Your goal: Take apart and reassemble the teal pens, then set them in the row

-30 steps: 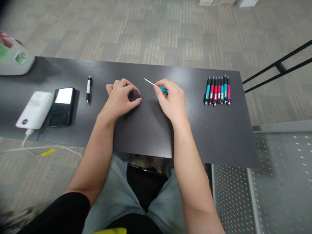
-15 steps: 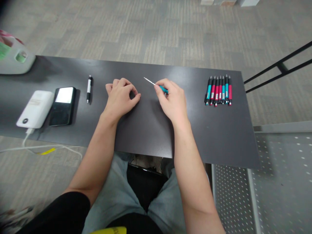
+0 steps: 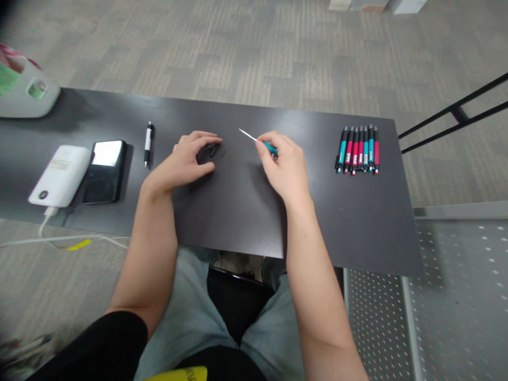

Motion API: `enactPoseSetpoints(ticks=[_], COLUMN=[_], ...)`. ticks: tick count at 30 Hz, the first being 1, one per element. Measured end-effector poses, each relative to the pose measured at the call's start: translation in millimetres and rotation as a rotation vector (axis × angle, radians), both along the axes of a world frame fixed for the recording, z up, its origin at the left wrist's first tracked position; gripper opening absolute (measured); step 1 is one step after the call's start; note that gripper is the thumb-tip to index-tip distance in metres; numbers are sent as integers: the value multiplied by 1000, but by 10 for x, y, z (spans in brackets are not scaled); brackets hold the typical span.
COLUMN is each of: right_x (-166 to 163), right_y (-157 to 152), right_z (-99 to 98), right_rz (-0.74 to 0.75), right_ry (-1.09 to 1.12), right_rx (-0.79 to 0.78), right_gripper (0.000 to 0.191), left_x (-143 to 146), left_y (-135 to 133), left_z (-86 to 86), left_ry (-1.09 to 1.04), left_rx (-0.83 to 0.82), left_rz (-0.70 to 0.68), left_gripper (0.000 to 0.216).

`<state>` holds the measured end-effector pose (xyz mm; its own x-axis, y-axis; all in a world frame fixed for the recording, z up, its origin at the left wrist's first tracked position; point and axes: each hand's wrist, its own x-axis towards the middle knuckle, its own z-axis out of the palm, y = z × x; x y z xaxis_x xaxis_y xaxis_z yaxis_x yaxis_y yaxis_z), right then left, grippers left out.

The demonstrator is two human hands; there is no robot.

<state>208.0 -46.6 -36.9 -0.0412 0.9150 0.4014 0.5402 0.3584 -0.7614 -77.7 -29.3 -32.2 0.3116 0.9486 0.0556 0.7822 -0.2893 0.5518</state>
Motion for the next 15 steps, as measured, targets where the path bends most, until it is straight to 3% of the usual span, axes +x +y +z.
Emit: enactPoseSetpoints(ticks=[10, 15], right_x=[-3, 4], right_y=[-4, -4], right_z=[-1, -5], right_rz=[-19, -18], right_ry=[-14, -6], right_rx=[-4, -15], right_gripper=[27, 28], left_x=[-77, -99], left_y=[111, 131], left_z=[-75, -76], left_ry=[-144, -217], left_rx=[-21, -66], left_rz=[-86, -121], left_gripper=[46, 50])
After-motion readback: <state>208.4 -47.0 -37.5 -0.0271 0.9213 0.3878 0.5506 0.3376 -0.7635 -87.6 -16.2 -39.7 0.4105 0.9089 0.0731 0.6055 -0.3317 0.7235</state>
